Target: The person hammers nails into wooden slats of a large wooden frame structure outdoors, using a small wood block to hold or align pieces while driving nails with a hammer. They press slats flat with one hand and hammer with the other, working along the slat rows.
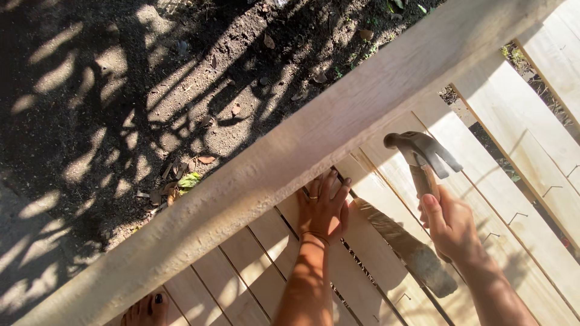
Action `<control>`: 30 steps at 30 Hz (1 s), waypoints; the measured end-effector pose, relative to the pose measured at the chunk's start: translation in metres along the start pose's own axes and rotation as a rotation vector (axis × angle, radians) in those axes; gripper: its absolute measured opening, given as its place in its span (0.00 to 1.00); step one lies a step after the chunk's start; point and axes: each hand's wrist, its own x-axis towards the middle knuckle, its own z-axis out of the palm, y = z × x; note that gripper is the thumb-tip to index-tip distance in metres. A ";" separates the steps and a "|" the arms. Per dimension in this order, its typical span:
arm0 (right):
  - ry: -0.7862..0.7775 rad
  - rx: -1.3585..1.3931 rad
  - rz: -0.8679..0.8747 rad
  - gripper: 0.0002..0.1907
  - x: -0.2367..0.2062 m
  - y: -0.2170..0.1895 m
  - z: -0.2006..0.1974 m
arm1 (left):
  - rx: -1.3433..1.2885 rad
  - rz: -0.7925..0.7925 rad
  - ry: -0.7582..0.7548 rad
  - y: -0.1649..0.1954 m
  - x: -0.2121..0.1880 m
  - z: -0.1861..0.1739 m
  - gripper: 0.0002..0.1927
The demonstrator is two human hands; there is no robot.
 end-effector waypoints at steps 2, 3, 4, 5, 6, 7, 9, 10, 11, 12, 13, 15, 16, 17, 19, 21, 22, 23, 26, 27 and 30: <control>-0.103 0.122 0.080 0.22 -0.009 0.002 0.000 | 0.002 -0.007 -0.030 0.001 0.002 -0.008 0.29; -0.123 0.053 0.109 0.22 -0.011 0.004 0.004 | -0.010 -0.013 -0.072 0.002 0.002 -0.012 0.29; -0.139 -0.016 0.136 0.22 -0.011 0.007 0.005 | -0.021 -0.018 -0.109 0.003 0.004 -0.016 0.30; -0.125 -0.061 0.054 0.21 -0.008 0.010 0.011 | -0.057 -0.020 -0.113 0.004 0.005 -0.019 0.30; -0.114 -0.106 -0.029 0.20 -0.005 0.013 0.015 | -0.092 -0.025 -0.117 0.005 0.006 -0.022 0.29; -0.112 -0.150 -0.105 0.20 -0.001 0.015 0.018 | -0.127 -0.036 -0.132 0.005 0.005 -0.023 0.28; -0.021 -0.255 -0.313 0.19 0.011 0.014 0.027 | -0.124 -0.045 -0.128 0.006 0.005 -0.023 0.28; 0.033 -0.302 -0.428 0.22 0.017 0.012 0.030 | -0.115 -0.045 -0.115 0.006 0.005 -0.021 0.27; 0.001 -0.277 -0.415 0.17 0.020 0.009 0.031 | -0.120 -0.044 -0.110 0.005 0.006 -0.019 0.27; -0.036 -0.253 -0.397 0.13 0.022 0.005 0.029 | -0.128 -0.046 -0.112 0.004 0.005 -0.016 0.27; -0.070 -0.229 -0.376 0.11 0.022 0.000 0.029 | -0.138 -0.044 -0.115 0.004 0.004 -0.013 0.27; -0.047 -0.204 -0.353 0.11 0.018 -0.008 0.023 | -0.237 -0.070 -0.129 0.001 0.006 -0.008 0.27; -0.053 -0.192 -0.329 0.12 0.015 -0.011 0.022 | -0.293 -0.094 -0.153 0.001 0.005 -0.006 0.26; -0.050 -0.113 -0.297 0.09 0.012 -0.012 0.021 | -0.221 -0.058 -0.055 0.001 0.005 -0.005 0.24; -0.022 0.055 -0.270 0.14 0.012 -0.011 0.023 | -0.052 0.029 0.178 0.001 0.006 -0.005 0.21; -0.085 -0.230 -0.184 0.12 0.014 -0.004 0.027 | -0.101 -0.018 0.008 0.002 0.004 -0.007 0.25; -0.117 -0.373 -0.141 0.13 0.017 0.002 0.029 | -0.126 -0.044 -0.075 0.002 0.002 -0.009 0.27; -0.129 -0.387 -0.154 0.13 0.018 0.007 0.029 | -0.135 -0.035 -0.066 0.003 0.002 -0.010 0.27; -0.145 -0.390 -0.127 0.13 0.017 0.022 0.026 | -0.161 -0.022 -0.038 0.002 0.001 -0.010 0.27; -0.148 -0.371 -0.059 0.15 0.015 0.024 0.024 | -0.180 -0.033 -0.041 0.003 0.001 -0.009 0.26; -0.094 0.031 -0.315 0.16 0.012 0.018 0.022 | -0.111 -0.019 0.074 0.000 0.007 -0.003 0.23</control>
